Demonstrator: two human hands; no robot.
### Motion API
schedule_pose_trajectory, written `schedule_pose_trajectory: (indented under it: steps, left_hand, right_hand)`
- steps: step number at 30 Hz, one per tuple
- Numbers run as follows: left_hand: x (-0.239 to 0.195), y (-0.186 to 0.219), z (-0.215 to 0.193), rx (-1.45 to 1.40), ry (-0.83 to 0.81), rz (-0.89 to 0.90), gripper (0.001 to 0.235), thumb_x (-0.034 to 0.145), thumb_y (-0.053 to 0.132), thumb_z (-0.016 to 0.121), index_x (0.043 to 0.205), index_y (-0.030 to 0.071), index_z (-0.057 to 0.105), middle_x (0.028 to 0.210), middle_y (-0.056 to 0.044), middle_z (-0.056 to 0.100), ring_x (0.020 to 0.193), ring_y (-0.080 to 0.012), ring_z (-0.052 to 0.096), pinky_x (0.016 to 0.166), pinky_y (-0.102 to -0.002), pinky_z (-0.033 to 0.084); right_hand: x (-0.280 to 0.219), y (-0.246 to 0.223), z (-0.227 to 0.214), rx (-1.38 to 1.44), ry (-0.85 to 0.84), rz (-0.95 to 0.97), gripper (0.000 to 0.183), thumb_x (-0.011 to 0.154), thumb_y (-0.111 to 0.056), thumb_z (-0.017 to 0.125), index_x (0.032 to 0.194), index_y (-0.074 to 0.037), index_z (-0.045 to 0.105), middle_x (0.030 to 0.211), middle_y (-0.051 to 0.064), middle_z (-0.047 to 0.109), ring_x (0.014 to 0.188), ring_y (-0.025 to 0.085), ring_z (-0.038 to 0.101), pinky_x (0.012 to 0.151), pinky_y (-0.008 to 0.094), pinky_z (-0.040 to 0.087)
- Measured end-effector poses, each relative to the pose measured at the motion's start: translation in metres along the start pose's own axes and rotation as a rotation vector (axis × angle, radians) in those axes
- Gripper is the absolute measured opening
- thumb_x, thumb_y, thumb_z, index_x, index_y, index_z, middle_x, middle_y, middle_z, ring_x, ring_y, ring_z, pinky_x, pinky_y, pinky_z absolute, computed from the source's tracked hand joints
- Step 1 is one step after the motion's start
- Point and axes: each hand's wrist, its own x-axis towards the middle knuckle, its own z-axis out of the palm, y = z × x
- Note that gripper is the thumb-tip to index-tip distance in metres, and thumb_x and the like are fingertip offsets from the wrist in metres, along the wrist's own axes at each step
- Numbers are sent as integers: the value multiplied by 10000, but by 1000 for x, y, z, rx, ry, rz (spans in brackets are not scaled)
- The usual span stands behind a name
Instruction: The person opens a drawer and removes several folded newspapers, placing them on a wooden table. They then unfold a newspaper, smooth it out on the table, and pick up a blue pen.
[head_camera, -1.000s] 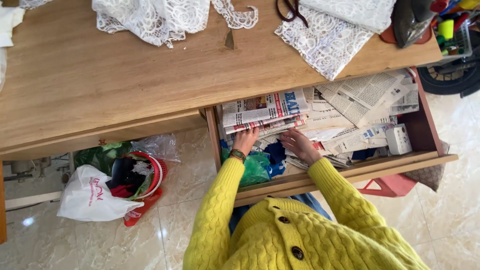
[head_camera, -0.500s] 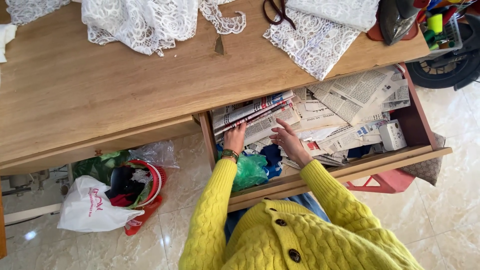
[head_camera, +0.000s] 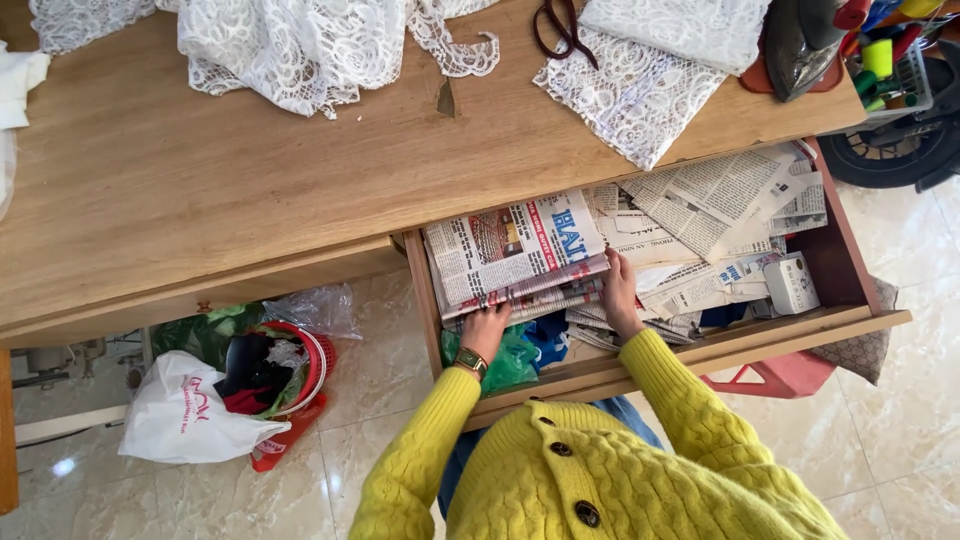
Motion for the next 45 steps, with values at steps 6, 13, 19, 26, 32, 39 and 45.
schedule_pose_trajectory:
  steps: [6,13,19,26,32,39,45]
  left_hand:
    - [-6,19,-17,-93,-108,-62,452,792,322,797,1209,204,666,943,-75,721,857,-287,726,724,-430,593]
    - [-3,24,-75,-642,-4,-310,130,992,281,647,1098,243,713,886,-35,753,847,-266,750,728,-392,600]
    - [2,0,-80,-791,411,-751,278,933,219,687,1206,177,655,1088,-119,682,1065,-359,649,939,-448,515]
    - [10,-15,12,-741,207,-798,640,856,359,769,1383,67,555,1282,-239,577,1213,-443,571,1056,-526,427]
    - [22,8,-59,-541,-48,-740,867,671,596,824,1395,198,559,1616,-169,326,1433,-499,323,1094,-713,277]
    - [22,8,-49,-341,-234,-397,739,863,340,784,1513,292,436,1673,-100,240,1507,-460,201,1121,-780,202]
    - [23,12,-42,-387,-95,-291,413,975,175,613,1385,228,606,1493,-75,559,1387,-453,441,1084,-701,354]
  right_hand:
    - [19,-11,-2,-202,-106,72,580,1045,-638,518,1283,-154,730,1154,178,684,1051,307,640,797,441,590]
    - [39,2,-3,-295,-27,-93,197,939,-318,775,939,-122,754,715,54,622,610,152,577,508,283,452]
    - [65,67,-92,83,-76,42,336,1119,-223,588,1225,80,489,1020,250,570,800,443,700,748,524,625]
    - [32,-2,-152,89,-94,115,396,1115,-217,593,1364,17,393,1226,238,492,804,436,703,748,456,639]
    - [29,-17,-133,-44,-297,325,634,1058,-435,702,1362,80,490,838,207,641,589,320,696,619,426,621]
    - [32,-36,-221,13,-282,596,300,1021,-233,604,1298,-119,589,1216,22,648,791,82,583,712,154,526]
    - [46,13,-309,138,-609,466,220,1037,-258,622,975,-51,668,730,4,609,460,37,405,365,163,296]
